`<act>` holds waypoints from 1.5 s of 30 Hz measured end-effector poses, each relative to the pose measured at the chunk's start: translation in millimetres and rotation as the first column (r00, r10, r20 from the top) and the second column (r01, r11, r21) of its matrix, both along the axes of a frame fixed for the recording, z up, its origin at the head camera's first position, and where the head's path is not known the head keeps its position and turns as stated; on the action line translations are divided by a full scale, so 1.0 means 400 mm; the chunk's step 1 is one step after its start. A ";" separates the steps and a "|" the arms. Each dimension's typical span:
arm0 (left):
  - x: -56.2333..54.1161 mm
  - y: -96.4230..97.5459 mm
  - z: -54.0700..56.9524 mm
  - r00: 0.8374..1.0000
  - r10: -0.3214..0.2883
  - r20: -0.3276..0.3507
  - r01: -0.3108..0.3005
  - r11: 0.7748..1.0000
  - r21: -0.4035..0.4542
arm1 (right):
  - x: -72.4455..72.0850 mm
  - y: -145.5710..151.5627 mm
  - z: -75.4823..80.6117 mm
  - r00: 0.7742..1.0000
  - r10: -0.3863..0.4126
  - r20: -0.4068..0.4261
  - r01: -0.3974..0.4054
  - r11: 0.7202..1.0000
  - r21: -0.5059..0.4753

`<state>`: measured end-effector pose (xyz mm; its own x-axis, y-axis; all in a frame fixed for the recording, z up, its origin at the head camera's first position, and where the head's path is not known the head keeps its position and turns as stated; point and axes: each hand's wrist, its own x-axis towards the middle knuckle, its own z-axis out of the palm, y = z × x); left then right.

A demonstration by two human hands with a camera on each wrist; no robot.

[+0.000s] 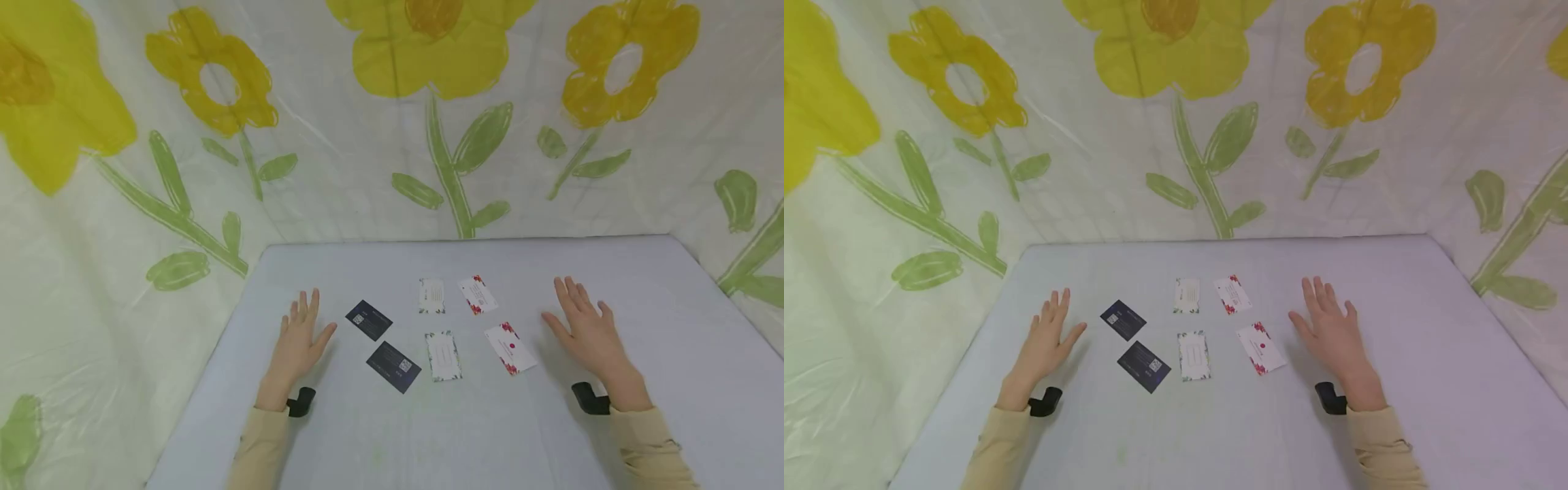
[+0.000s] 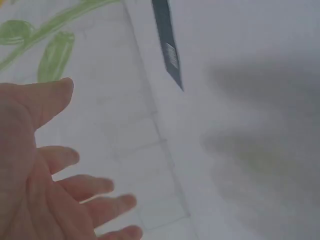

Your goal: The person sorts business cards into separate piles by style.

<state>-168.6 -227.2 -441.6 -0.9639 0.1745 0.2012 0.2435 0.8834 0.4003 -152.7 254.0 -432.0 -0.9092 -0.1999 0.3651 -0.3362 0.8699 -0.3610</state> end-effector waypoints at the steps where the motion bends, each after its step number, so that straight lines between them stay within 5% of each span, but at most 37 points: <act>1: 0.001 0.007 0.010 0.999 -0.036 -0.011 0.036 0.999 0.029 | 0.001 -0.015 0.009 0.998 0.012 -0.055 -0.013 1.000 -0.011; 5: 0.007 0.052 0.060 0.981 -0.190 -0.025 0.192 0.971 0.145 | 0.009 -0.091 0.040 0.976 0.062 -0.209 -0.073 0.996 -0.048; 10: 0.017 0.113 0.088 0.938 -0.344 0.043 0.332 0.926 0.180 | 0.027 -0.209 0.048 0.979 0.145 -0.143 -0.158 0.984 -0.084; 14: 0.013 0.139 0.071 0.898 -0.430 0.087 0.416 0.898 0.144 | 0.036 -0.301 0.025 0.976 0.216 0.010 -0.213 0.969 -0.123; 19: -0.003 0.149 0.028 0.863 -0.487 0.137 0.476 0.873 0.108 | 0.032 -0.397 -0.015 0.942 0.282 0.182 -0.260 0.956 -0.139; 23: -0.015 0.157 -0.001 0.813 -0.546 0.204 0.531 0.838 0.126 | 0.032 -0.459 -0.048 0.914 0.310 0.263 -0.291 0.950 -0.110; 26: -0.018 0.166 -0.012 0.789 -0.564 0.244 0.555 0.825 0.110 | 0.038 -0.493 -0.069 0.913 0.306 0.269 -0.301 0.952 -0.060; 35: -0.021 0.174 -0.018 0.782 -0.573 0.246 0.585 0.811 0.030 | 0.047 -0.538 -0.091 0.953 0.254 0.163 -0.271 0.958 0.092; 41: -0.021 0.172 -0.014 0.791 -0.561 0.244 0.576 0.818 0.016 | 0.043 -0.548 -0.095 0.946 0.266 0.188 -0.283 0.956 0.072; 45: -0.015 0.166 -0.013 0.812 -0.534 0.235 0.549 0.836 0.003 | 0.034 -0.548 -0.094 0.927 0.274 0.257 -0.288 0.958 0.016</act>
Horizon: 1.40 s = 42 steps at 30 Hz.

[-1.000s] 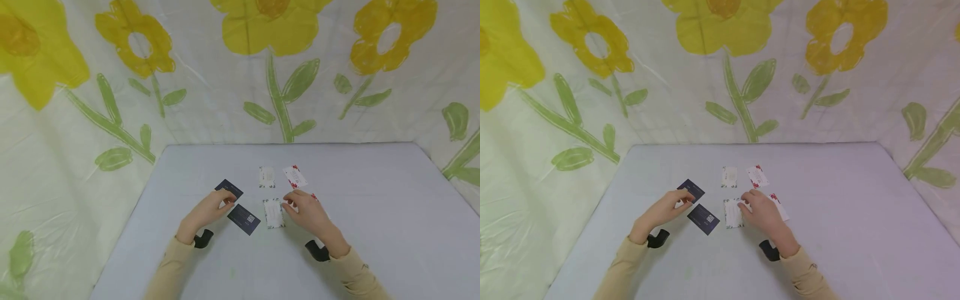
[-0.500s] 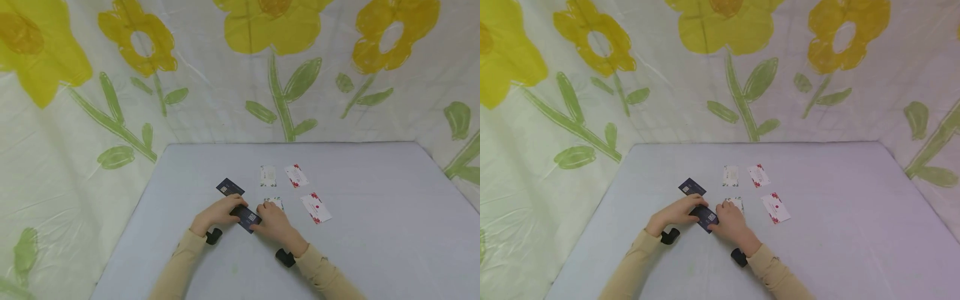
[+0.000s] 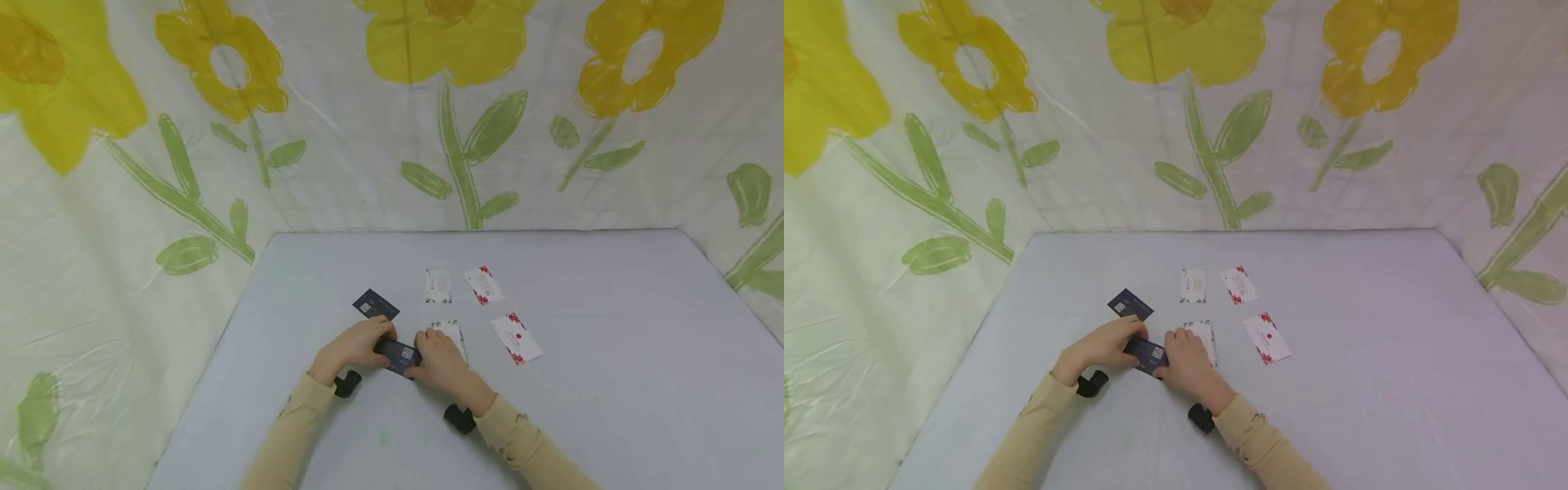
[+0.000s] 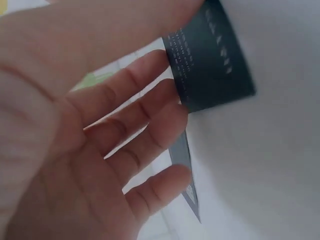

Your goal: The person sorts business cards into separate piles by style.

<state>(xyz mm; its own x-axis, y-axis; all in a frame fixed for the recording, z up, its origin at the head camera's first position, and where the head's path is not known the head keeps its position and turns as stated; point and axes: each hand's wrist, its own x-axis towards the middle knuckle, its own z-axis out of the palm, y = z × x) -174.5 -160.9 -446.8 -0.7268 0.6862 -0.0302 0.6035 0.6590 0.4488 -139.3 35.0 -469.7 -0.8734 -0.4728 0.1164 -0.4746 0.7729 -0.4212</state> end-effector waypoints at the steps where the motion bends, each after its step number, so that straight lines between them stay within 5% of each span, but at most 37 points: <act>1: 0.005 -0.005 0.000 1.000 0.016 -0.008 -0.016 1.000 -0.007 | -0.002 -0.001 0.001 1.000 0.004 0.021 -0.004 1.000 -0.010; 5: 0.024 -0.026 -0.005 0.995 0.093 -0.037 -0.094 0.996 -0.010 | -0.012 -0.006 0.003 0.996 0.027 0.087 -0.021 0.998 -0.065; 9: 0.042 -0.048 -0.017 0.989 0.149 0.026 -0.151 0.983 0.107 | -0.018 -0.010 0.006 0.984 0.068 0.167 -0.036 0.981 -0.189; 14: 0.055 -0.072 -0.019 0.982 0.127 0.138 -0.165 0.936 0.312 | -0.025 -0.008 0.010 0.966 0.129 0.224 -0.032 0.919 -0.393; 18: 0.060 -0.091 -0.008 0.984 0.097 0.148 -0.149 0.906 0.395 | -0.027 -0.006 0.018 0.961 0.128 0.246 0.000 0.888 -0.460; 25: 0.067 -0.113 -0.011 0.982 0.105 0.157 -0.159 0.910 0.383 | -0.034 -0.019 0.016 0.958 0.137 0.253 -0.017 0.904 -0.426; 29: 0.071 -0.113 -0.029 0.973 0.164 0.160 -0.214 0.899 0.382 | -0.033 -0.029 0.012 0.969 0.119 0.215 -0.025 0.919 -0.393; 35: 0.078 -0.105 -0.046 0.962 0.256 0.098 -0.274 0.892 0.359 | -0.032 -0.042 0.015 0.981 0.109 0.160 -0.050 0.940 -0.338; 42: 0.082 -0.100 -0.046 0.955 0.293 0.034 -0.288 0.900 0.329 | -0.041 -0.055 0.011 0.982 0.064 0.177 -0.015 0.964 -0.265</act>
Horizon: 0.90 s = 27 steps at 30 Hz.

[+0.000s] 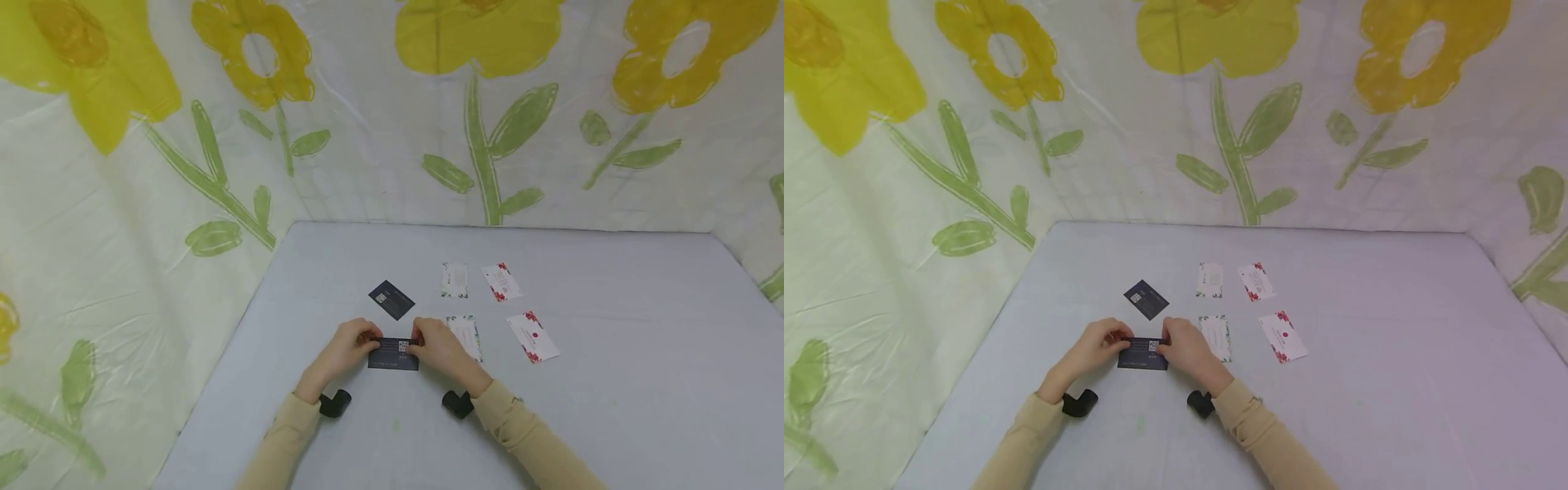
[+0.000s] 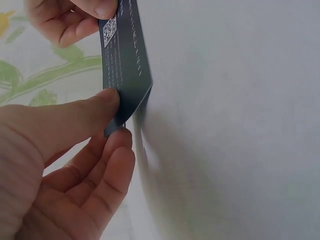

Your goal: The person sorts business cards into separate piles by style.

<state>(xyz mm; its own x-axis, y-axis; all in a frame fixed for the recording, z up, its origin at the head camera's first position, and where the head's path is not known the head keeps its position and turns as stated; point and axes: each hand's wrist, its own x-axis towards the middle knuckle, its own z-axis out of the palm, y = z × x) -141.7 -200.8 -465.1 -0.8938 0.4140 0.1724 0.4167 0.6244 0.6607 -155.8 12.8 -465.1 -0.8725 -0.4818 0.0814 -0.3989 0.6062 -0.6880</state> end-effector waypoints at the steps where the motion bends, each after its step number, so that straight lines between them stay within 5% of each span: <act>1: -0.004 0.002 0.001 1.000 0.004 -0.002 -0.004 1.000 -0.004 | -0.004 -0.001 -0.001 1.000 -0.006 -0.005 0.006 1.000 0.014; 16: -0.031 0.021 0.016 0.997 0.059 0.046 -0.051 0.987 -0.152 | -0.019 -0.008 0.007 1.000 -0.017 -0.020 0.020 0.984 0.179; 23: -0.036 0.011 0.022 0.999 -0.001 0.038 0.008 0.986 -0.165 | -0.011 -0.007 0.013 1.000 -0.013 -0.017 0.016 0.983 0.185; 27: -0.061 -0.005 0.043 0.998 -0.036 0.056 0.044 0.985 -0.165 | -0.023 -0.001 0.029 0.998 -0.063 -0.032 0.067 0.987 0.144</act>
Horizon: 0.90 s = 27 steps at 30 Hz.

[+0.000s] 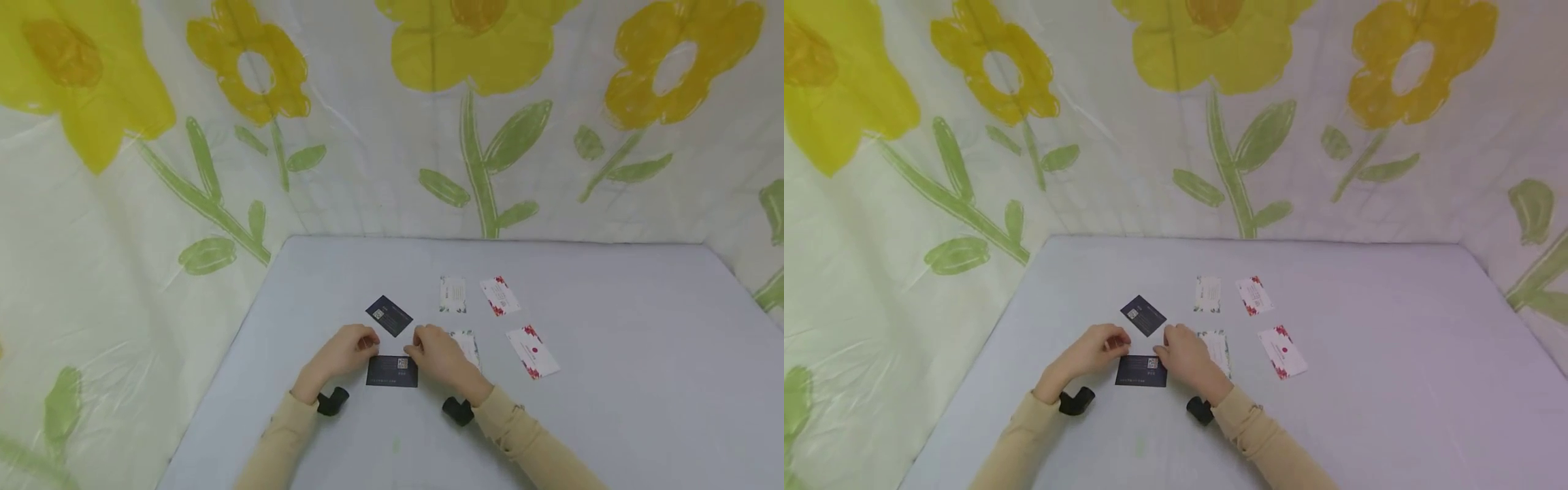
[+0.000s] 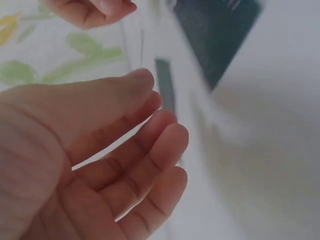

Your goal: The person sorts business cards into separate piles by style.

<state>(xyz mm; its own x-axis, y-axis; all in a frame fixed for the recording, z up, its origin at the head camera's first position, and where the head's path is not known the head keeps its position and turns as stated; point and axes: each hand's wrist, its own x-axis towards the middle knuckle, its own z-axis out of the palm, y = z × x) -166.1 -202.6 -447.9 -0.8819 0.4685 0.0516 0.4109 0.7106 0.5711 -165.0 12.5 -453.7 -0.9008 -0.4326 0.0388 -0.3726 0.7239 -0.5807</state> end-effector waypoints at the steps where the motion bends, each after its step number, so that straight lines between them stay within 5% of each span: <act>1: -0.012 -0.005 0.008 1.000 -0.005 0.002 0.005 1.000 0.000 | -0.008 0.001 0.006 1.000 -0.023 -0.004 0.023 1.000 -0.008; 8: -0.133 -0.029 0.060 0.997 -0.074 -0.001 0.074 0.997 -0.013 | -0.080 -0.018 0.027 0.993 -0.111 -0.043 0.113 0.993 0.029; 13: -0.202 -0.024 0.056 0.986 -0.152 0.065 0.155 0.986 -0.053 | -0.098 -0.059 0.017 0.991 -0.115 -0.074 0.124 0.982 0.139; 19: -0.234 -0.013 0.034 0.976 -0.155 0.151 0.168 0.983 -0.075 | -0.100 -0.084 -0.013 0.987 -0.115 -0.108 0.136 0.968 0.211; 27: -0.254 -0.012 0.010 0.970 -0.219 0.101 0.232 0.963 -0.136 | -0.107 -0.090 -0.032 0.980 -0.086 -0.178 0.133 0.952 0.274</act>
<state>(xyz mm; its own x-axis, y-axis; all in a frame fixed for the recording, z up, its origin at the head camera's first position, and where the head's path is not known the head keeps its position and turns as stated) -267.6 -207.5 -444.0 -0.7507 0.6527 -0.1023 0.5248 0.6833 0.5076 -207.9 -23.5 -466.5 -0.9349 -0.3461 0.0780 -0.3536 0.8912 -0.2840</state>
